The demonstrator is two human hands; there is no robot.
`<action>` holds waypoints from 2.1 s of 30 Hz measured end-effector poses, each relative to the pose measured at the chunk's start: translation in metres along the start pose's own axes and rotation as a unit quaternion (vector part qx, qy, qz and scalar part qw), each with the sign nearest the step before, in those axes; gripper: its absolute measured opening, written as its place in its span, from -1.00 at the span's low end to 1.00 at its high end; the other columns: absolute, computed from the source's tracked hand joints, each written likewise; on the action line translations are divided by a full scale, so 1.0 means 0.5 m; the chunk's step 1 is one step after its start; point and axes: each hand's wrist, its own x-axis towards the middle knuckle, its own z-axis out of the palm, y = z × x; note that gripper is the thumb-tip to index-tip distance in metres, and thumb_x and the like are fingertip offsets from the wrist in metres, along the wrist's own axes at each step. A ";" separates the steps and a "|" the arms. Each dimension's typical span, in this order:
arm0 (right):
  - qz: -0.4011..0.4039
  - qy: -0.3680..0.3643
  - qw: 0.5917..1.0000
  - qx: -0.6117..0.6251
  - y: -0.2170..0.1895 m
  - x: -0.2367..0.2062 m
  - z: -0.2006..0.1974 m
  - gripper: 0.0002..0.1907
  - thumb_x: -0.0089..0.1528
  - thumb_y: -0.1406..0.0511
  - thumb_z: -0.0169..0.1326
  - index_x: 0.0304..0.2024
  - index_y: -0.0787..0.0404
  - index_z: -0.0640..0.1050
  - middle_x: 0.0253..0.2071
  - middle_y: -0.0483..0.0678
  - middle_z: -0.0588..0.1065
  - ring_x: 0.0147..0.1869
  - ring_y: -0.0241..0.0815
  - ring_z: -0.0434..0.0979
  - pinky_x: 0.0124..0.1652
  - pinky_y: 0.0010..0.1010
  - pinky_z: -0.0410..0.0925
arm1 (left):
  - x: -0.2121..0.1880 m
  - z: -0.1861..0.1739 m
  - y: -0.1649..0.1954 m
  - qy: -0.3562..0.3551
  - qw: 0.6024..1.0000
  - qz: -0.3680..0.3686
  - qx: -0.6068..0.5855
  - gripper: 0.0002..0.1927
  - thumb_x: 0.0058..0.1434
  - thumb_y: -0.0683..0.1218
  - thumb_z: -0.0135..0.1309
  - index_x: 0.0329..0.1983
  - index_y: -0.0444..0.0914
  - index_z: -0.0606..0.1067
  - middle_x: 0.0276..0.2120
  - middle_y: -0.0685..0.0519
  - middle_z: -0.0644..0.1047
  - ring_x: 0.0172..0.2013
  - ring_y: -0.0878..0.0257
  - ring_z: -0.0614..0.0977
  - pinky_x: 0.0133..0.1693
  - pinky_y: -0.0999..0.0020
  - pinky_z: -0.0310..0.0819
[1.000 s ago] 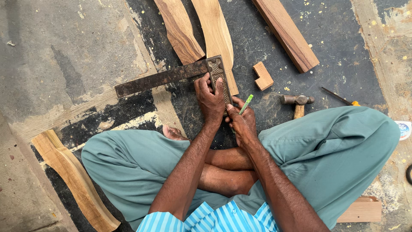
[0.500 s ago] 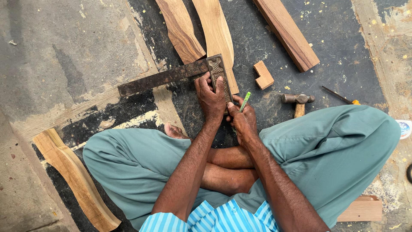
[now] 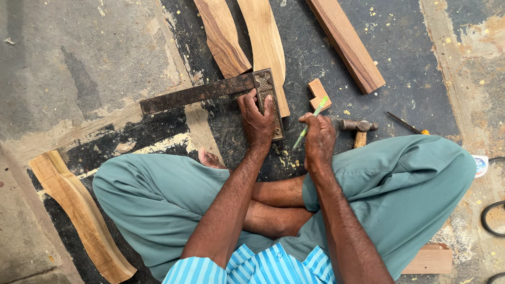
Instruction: The person sits cross-legged on the floor of a woodworking workshop marking curved wooden furniture parts. They hold a try square against each piece and draw straight guide lines with a green pencil, working through several pieces one at a time and setting marked pieces aside.
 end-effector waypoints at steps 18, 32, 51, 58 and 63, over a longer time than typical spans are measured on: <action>-0.068 -0.167 0.982 -0.064 -0.092 0.090 -0.021 -0.85 0.36 0.27 0.17 -0.14 0.22 0.64 -0.37 -0.11 0.62 -0.31 -0.39 0.60 -0.34 -0.46 0.45 | -0.002 -0.002 0.002 -0.004 1.000 -0.006 0.005 -0.56 0.43 0.02 0.06 0.23 -0.28 0.28 -0.02 -0.08 0.34 0.00 0.09 0.55 -0.07 0.15 0.59; -0.159 -0.196 0.961 -0.115 -0.136 0.137 0.002 -0.86 0.34 0.29 0.19 -0.15 0.23 0.67 -0.40 -0.06 0.63 -0.41 -0.31 0.56 -0.45 -0.36 0.40 | 0.000 -0.004 0.007 0.000 1.000 -0.004 0.002 -0.57 0.41 0.02 0.07 0.21 -0.28 0.29 0.01 -0.11 0.34 0.01 0.05 0.57 -0.07 0.11 0.60; -0.140 -0.204 0.964 -0.101 -0.137 0.191 0.027 -0.84 0.35 0.28 0.18 -0.19 0.26 0.66 -0.34 -0.02 0.65 -0.27 -0.29 0.66 -0.29 -0.37 0.52 | 0.000 -0.009 0.012 -0.001 1.000 -0.004 -0.005 -0.58 0.41 0.01 0.07 0.19 -0.28 0.29 -0.01 -0.09 0.34 -0.02 0.07 0.57 -0.09 0.12 0.61; -0.094 -0.148 0.983 -0.047 -0.094 0.141 0.014 -0.83 0.36 0.24 0.18 -0.11 0.18 0.68 -0.33 -0.06 0.64 -0.26 -0.31 0.63 -0.27 -0.41 0.50 | 0.000 -0.007 0.005 -0.005 1.000 -0.001 -0.002 -0.59 0.43 0.00 0.07 0.20 -0.28 0.29 -0.02 -0.08 0.34 -0.03 0.09 0.56 -0.08 0.14 0.59; -0.153 -0.119 0.980 -0.048 -0.086 0.114 0.014 -0.83 0.36 0.25 0.20 -0.07 0.17 0.68 -0.29 -0.07 0.66 -0.26 -0.34 0.62 -0.30 -0.46 0.47 | 0.001 -0.006 0.005 0.004 1.000 0.008 0.003 -0.61 0.44 0.01 0.08 0.19 -0.27 0.30 -0.02 -0.08 0.34 -0.02 0.08 0.56 -0.06 0.12 0.57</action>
